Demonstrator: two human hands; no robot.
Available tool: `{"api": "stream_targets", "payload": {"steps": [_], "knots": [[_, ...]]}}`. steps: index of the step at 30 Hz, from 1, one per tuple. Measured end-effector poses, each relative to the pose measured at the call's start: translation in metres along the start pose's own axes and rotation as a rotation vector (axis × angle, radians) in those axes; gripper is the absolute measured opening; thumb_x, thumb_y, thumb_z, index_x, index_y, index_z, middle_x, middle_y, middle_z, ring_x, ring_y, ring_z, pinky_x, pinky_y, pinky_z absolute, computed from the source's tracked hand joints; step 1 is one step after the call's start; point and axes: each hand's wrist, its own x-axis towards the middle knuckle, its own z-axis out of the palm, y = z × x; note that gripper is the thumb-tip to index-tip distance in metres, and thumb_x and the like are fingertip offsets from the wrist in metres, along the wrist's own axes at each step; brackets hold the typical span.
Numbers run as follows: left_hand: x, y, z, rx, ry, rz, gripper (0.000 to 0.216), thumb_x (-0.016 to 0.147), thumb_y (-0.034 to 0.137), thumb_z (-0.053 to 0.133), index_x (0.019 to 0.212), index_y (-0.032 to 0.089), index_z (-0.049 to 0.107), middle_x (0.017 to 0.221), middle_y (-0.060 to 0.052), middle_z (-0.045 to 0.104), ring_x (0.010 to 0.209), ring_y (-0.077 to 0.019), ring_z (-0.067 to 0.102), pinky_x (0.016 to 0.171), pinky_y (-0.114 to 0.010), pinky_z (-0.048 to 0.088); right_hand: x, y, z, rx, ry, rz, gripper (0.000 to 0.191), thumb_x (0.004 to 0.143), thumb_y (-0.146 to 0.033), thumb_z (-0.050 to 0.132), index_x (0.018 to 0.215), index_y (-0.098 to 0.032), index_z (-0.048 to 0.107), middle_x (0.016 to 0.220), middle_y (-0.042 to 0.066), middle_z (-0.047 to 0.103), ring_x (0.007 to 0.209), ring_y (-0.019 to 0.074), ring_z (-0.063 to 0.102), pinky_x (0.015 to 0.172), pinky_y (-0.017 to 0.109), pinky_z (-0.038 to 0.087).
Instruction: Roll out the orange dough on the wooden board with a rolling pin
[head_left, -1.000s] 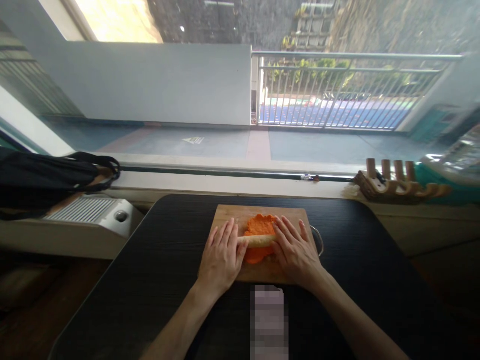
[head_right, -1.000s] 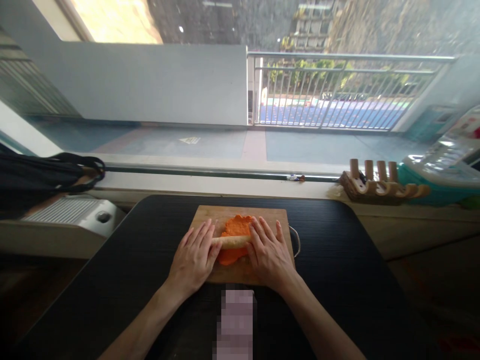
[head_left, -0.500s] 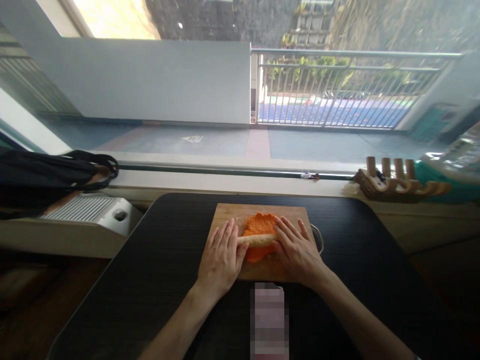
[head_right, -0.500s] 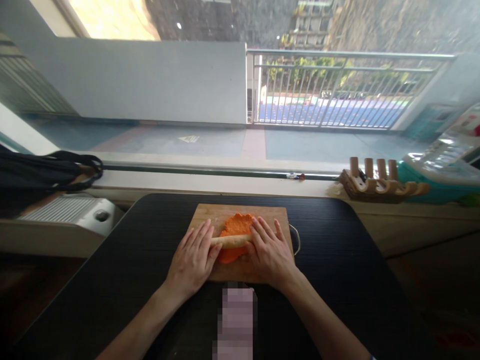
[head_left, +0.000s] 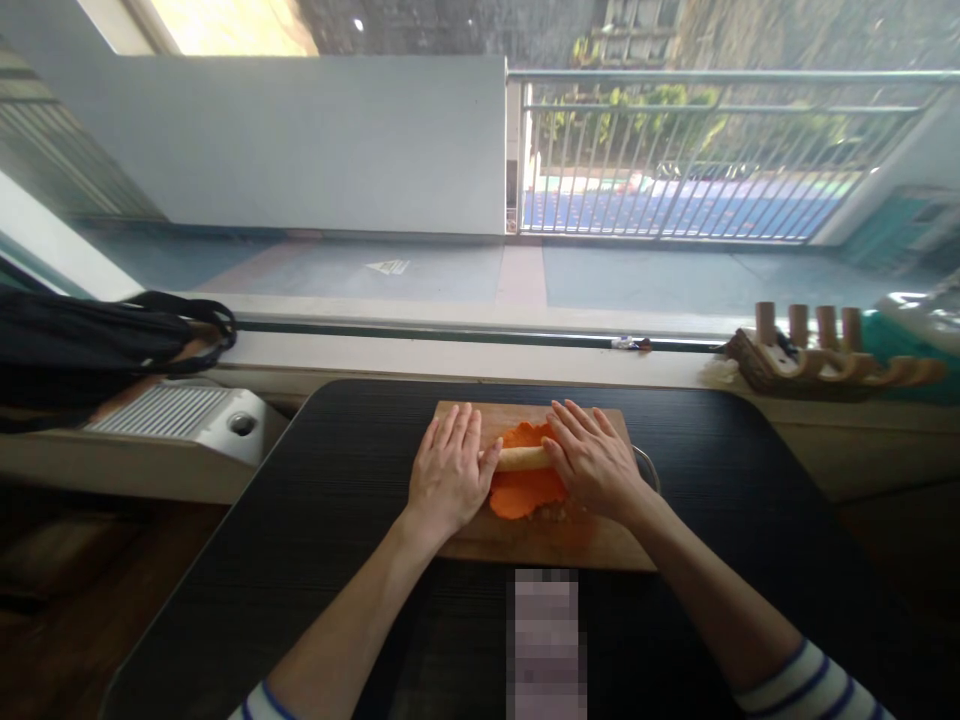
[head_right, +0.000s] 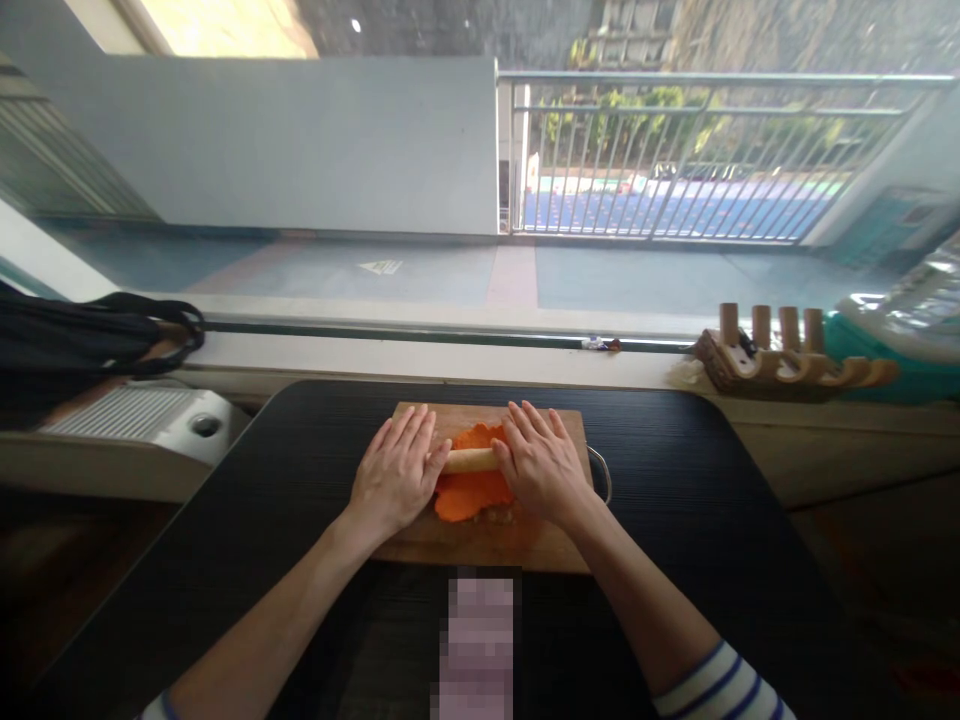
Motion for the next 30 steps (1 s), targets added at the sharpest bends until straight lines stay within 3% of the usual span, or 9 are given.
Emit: {"api": "stream_targets", "payload": {"steps": [12,20,30], "knots": [[0.037,-0.008,0.007,-0.011,-0.121,-0.084,0.062,0.095,0.048,0.019,0.136,0.01,0.046,0.141,-0.013,0.048,0.134,-0.0252,0.038,0.111,-0.045,0.028,0.034,0.009,0.0,0.056,-0.068,0.089,0.049,0.097,-0.036,0.026,0.137,-0.015,0.045,0.145,0.011,0.042,0.136,0.0235,0.033,0.11,0.044,0.027],[0.047,-0.011,0.007,-0.033,-0.134,-0.101,0.064,0.095,0.051,0.016,0.137,0.011,0.044,0.142,-0.011,0.046,0.135,-0.0249,0.037,0.11,-0.046,0.029,0.05,0.017,0.003,0.12,-0.127,0.108,0.048,0.096,-0.035,0.026,0.136,-0.016,0.045,0.143,0.011,0.045,0.135,0.0232,0.035,0.11,0.041,0.027],[0.058,-0.012,0.005,-0.06,-0.139,-0.12,0.063,0.095,0.051,0.017,0.136,0.013,0.045,0.142,-0.011,0.047,0.134,-0.0241,0.037,0.109,-0.043,0.03,0.061,0.025,0.012,0.143,-0.09,0.135,0.043,0.094,-0.029,0.031,0.131,-0.016,0.049,0.137,0.01,0.051,0.127,0.0216,0.045,0.107,0.038,0.031]]}}
